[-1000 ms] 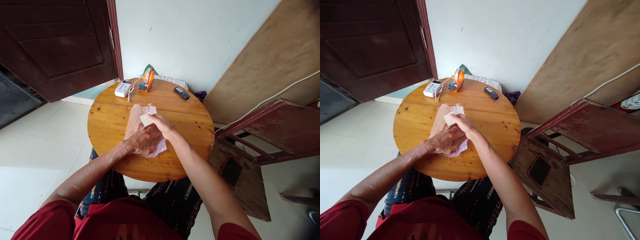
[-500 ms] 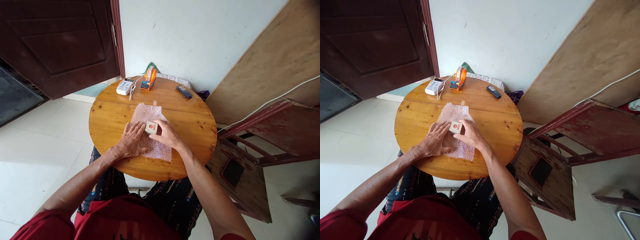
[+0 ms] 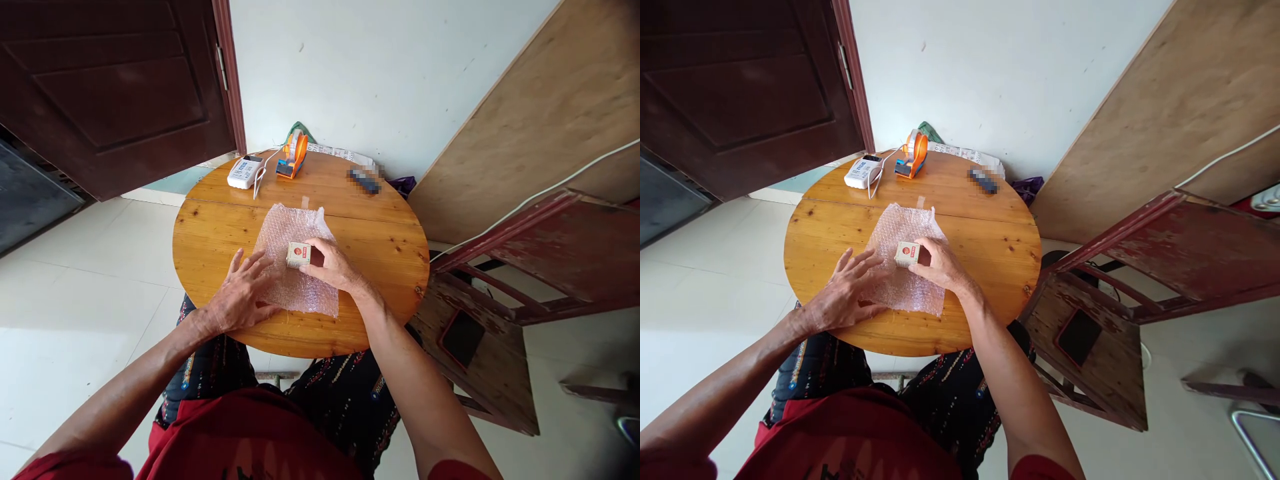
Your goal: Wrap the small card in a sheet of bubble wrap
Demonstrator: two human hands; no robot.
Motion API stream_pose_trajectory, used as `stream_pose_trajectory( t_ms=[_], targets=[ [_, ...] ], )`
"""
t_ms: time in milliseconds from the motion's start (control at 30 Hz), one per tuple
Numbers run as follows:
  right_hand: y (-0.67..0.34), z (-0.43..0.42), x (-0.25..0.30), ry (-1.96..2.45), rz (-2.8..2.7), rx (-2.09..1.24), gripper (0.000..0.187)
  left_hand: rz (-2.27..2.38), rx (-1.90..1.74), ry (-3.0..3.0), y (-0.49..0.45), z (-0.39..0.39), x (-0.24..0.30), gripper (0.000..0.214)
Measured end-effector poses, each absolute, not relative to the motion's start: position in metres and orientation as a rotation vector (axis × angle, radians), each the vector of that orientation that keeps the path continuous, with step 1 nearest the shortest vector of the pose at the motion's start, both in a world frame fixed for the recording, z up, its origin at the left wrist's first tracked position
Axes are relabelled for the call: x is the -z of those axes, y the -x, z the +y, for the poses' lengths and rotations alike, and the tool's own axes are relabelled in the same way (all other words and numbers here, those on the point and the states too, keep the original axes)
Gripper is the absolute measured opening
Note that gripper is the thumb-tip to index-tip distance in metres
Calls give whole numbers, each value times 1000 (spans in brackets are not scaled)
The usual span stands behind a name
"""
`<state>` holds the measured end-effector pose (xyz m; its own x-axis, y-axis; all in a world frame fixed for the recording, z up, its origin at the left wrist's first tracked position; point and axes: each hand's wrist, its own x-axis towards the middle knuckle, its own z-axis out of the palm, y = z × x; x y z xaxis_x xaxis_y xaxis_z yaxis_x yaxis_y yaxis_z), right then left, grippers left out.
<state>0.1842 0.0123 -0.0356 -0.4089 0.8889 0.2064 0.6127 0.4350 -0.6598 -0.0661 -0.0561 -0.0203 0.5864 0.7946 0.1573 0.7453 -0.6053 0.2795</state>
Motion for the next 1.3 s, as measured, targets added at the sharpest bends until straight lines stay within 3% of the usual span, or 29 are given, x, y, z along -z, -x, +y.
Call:
stream_pose_trajectory(
  t_ms=[167,367,533,733,833,1000,1300],
  targets=[
    [-185,13,37,1262,-2151,-682,39,1184,-390,-2780,68,-70,12,19],
    [-184,11,38,1268,-2137,-683,39,1069,-583,-2776,56,-60,17,20],
    [-190,11,34,1177,-1932,-994,56,1361,-921,-2406,45,-34,-1,13],
    [-209,16,27,1097,-1633,-1264,83,1704,-754,-2082,19,14,-12,11],
    [-207,15,26,1161,-1647,-1170,71,1701,-711,-2043,13,25,-7,12],
    [-195,11,27,1329,-1516,-1065,21,1552,-763,-1960,22,28,-1,16],
    [-194,9,27,1416,-1446,-1073,16,1330,-735,-1912,23,35,2,28]
  ],
)
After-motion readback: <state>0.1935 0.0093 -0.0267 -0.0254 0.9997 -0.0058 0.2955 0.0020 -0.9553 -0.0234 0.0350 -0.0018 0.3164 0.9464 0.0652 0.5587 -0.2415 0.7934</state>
